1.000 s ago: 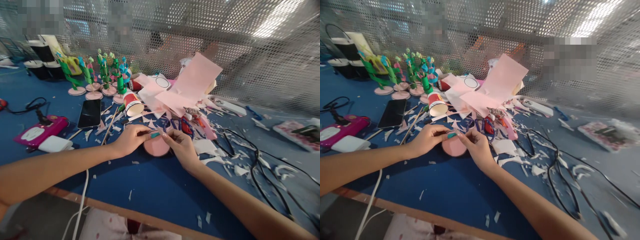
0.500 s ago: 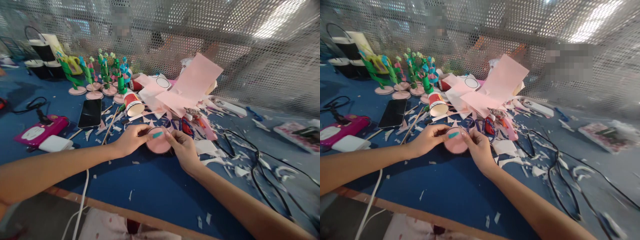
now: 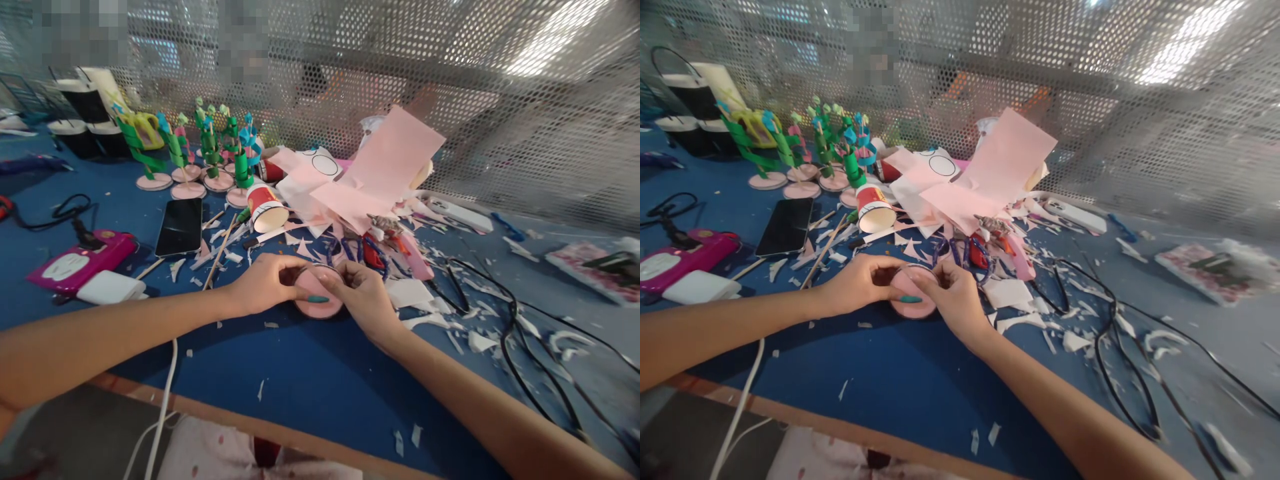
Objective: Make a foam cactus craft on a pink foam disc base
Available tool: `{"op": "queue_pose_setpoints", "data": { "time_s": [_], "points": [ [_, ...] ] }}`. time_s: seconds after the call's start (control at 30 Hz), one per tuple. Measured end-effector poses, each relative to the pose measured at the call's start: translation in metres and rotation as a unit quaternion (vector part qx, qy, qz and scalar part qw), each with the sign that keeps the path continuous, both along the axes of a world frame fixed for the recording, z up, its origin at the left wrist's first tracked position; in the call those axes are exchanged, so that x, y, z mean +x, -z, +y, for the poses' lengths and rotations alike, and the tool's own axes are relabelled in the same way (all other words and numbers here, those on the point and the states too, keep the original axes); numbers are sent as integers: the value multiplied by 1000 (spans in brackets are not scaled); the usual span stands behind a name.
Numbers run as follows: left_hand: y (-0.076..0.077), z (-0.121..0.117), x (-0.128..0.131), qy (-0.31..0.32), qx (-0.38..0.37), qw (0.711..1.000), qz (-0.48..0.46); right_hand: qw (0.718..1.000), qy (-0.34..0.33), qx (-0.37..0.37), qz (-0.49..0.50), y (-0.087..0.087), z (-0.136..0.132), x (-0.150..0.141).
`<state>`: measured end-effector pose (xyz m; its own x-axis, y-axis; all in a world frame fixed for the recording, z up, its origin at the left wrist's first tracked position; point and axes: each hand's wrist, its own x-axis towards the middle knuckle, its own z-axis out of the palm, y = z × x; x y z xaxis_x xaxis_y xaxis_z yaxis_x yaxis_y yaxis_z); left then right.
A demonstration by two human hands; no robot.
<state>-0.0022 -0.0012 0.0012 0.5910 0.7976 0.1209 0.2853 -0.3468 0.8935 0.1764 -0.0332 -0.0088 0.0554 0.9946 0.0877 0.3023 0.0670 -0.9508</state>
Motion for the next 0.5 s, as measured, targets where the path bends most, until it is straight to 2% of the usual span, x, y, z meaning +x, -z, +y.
{"op": "queue_pose_setpoints", "data": {
  "time_s": [0.2, 0.5],
  "points": [
    [4, 1, 0, -13, -16, 999, -27, 1000, 19, 6, -13, 0, 0, 0],
    [1, 1, 0, 18, -30, 998, -43, 997, -15, -32, -65, -6, -1, 0]
  ]
}}
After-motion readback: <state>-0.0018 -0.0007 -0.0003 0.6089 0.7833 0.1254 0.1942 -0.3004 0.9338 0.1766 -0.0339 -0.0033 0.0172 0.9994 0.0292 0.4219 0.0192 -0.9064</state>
